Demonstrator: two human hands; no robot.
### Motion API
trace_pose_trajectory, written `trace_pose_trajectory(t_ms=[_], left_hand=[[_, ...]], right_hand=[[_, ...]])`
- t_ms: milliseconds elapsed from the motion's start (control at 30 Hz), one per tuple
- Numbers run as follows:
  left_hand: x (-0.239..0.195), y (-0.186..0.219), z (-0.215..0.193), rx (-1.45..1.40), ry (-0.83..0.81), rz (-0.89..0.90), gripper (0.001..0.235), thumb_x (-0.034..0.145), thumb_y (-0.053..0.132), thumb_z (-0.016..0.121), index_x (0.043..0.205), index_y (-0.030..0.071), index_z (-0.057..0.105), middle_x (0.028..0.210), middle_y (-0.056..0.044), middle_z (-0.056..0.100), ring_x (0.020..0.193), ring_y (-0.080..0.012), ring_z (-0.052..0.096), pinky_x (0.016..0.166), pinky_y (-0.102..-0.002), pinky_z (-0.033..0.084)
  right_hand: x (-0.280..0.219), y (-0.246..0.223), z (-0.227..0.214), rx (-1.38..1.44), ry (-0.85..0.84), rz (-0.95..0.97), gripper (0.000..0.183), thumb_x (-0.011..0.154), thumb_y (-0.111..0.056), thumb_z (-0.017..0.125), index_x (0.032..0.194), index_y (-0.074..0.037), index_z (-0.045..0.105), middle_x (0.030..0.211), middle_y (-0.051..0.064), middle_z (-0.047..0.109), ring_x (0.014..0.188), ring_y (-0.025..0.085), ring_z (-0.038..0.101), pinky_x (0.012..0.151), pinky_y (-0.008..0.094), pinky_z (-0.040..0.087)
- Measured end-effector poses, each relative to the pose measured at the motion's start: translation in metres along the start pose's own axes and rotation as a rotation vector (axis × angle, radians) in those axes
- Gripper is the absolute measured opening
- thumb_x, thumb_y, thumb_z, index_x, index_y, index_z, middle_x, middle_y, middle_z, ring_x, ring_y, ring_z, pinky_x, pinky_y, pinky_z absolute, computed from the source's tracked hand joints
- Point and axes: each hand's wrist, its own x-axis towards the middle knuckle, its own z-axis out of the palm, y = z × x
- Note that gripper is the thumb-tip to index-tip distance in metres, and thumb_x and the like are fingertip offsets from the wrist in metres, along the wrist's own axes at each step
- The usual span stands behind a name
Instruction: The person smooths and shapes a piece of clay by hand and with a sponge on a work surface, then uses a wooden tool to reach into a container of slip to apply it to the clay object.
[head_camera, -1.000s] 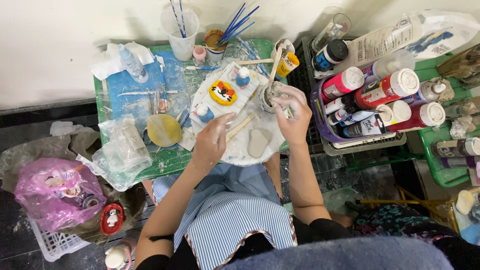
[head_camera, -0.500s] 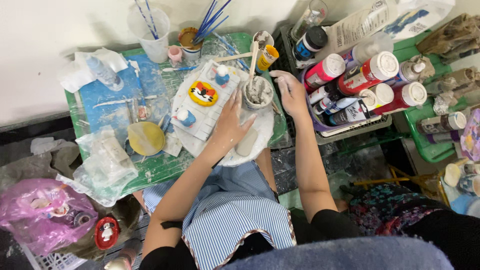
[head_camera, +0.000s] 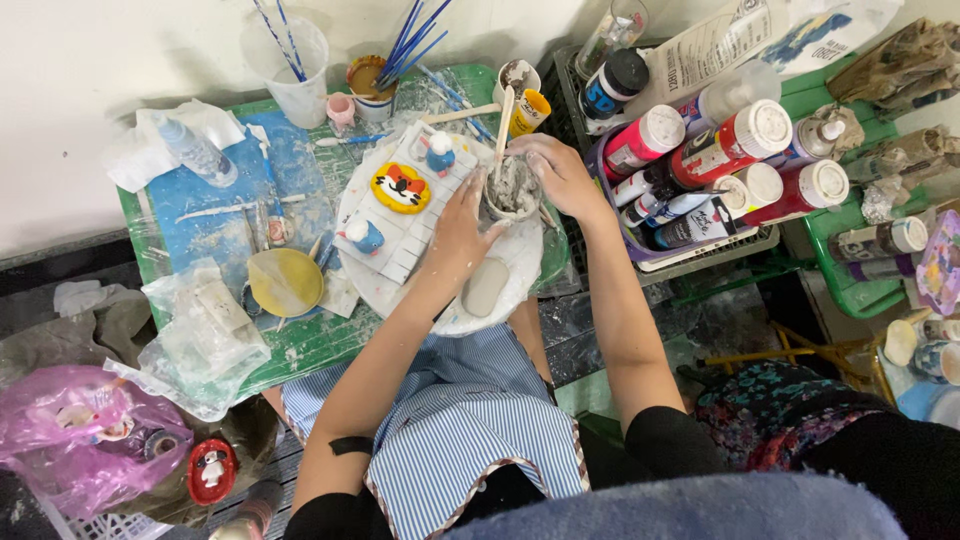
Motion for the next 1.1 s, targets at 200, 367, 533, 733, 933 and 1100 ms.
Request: trace_pose_trajectory(t_ms=[200, 367, 533, 733, 933, 1100], left_hand=[[-0.002, 0.009, -0.008, 0.01, -0.037, -0.046, 0.09, 0.082, 0.028, 0.084, 0.153, -0.002, 0.037, 0.152, -0.026, 0.046, 0.139, -0.0407, 0.045, 0.116, -0.044, 0.036], [0.002, 0.012, -0.012, -0.028, -0.002, -0.039, 0.086, 0.081, 0.028, 0.086, 0.149, 0.0, 0.042, 0.145, -0.024, 0.055, 0.133, -0.04, 0.052, 0.112, -0.044, 0.042], [0.005, 0.0, -0.015, -0.135, 0.049, -0.018, 0.087, 0.078, 0.023, 0.087, 0.149, 0.001, 0.042, 0.14, -0.024, 0.059, 0.128, -0.0399, 0.057, 0.108, -0.044, 0.045], [0.005, -0.014, -0.016, -0.122, -0.002, -0.117, 0.083, 0.085, 0.023, 0.082, 0.152, 0.002, 0.038, 0.136, -0.025, 0.059, 0.124, -0.0398, 0.06, 0.105, -0.043, 0.048], [0.001, -0.001, -0.032, -0.079, 0.083, 0.024, 0.068, 0.098, 0.017, 0.072, 0.155, 0.003, 0.039, 0.137, -0.024, 0.061, 0.127, -0.0413, 0.059, 0.106, -0.046, 0.047], [0.003, 0.007, -0.032, -0.051, 0.118, 0.116, 0.074, 0.09, 0.022, 0.079, 0.151, 0.005, 0.04, 0.142, -0.022, 0.059, 0.13, -0.04, 0.057, 0.11, -0.045, 0.045]], right_hand=[[-0.007, 0.0, 0.002, 0.113, -0.013, 0.088, 0.032, 0.098, -0.011, 0.047, 0.12, 0.0, 0.067, 0.123, 0.015, 0.07, 0.117, 0.028, 0.066, 0.106, 0.038, 0.049], [-0.017, -0.003, 0.004, 0.247, 0.026, 0.243, 0.033, 0.105, -0.016, 0.044, 0.125, -0.001, 0.066, 0.123, 0.011, 0.072, 0.117, 0.019, 0.066, 0.105, 0.034, 0.049], [-0.051, -0.005, 0.012, 0.372, 0.209, 0.399, 0.036, 0.107, -0.018, 0.044, 0.136, -0.003, 0.06, 0.135, 0.011, 0.065, 0.124, 0.021, 0.06, 0.102, 0.037, 0.05], [-0.079, -0.002, 0.049, 0.651, 0.39, 0.234, 0.052, 0.106, -0.018, 0.05, 0.154, -0.003, 0.037, 0.151, 0.023, 0.053, 0.141, 0.031, 0.052, 0.123, 0.043, 0.037], [-0.074, 0.012, 0.054, 0.571, 0.452, 0.145, 0.053, 0.111, -0.022, 0.049, 0.159, -0.002, 0.035, 0.161, 0.024, 0.044, 0.148, 0.032, 0.047, 0.126, 0.045, 0.037], [-0.091, 0.008, 0.072, 0.629, 0.618, 0.231, 0.05, 0.107, -0.014, 0.051, 0.153, -0.003, 0.034, 0.156, 0.022, 0.045, 0.134, 0.033, 0.058, 0.108, 0.043, 0.053]])
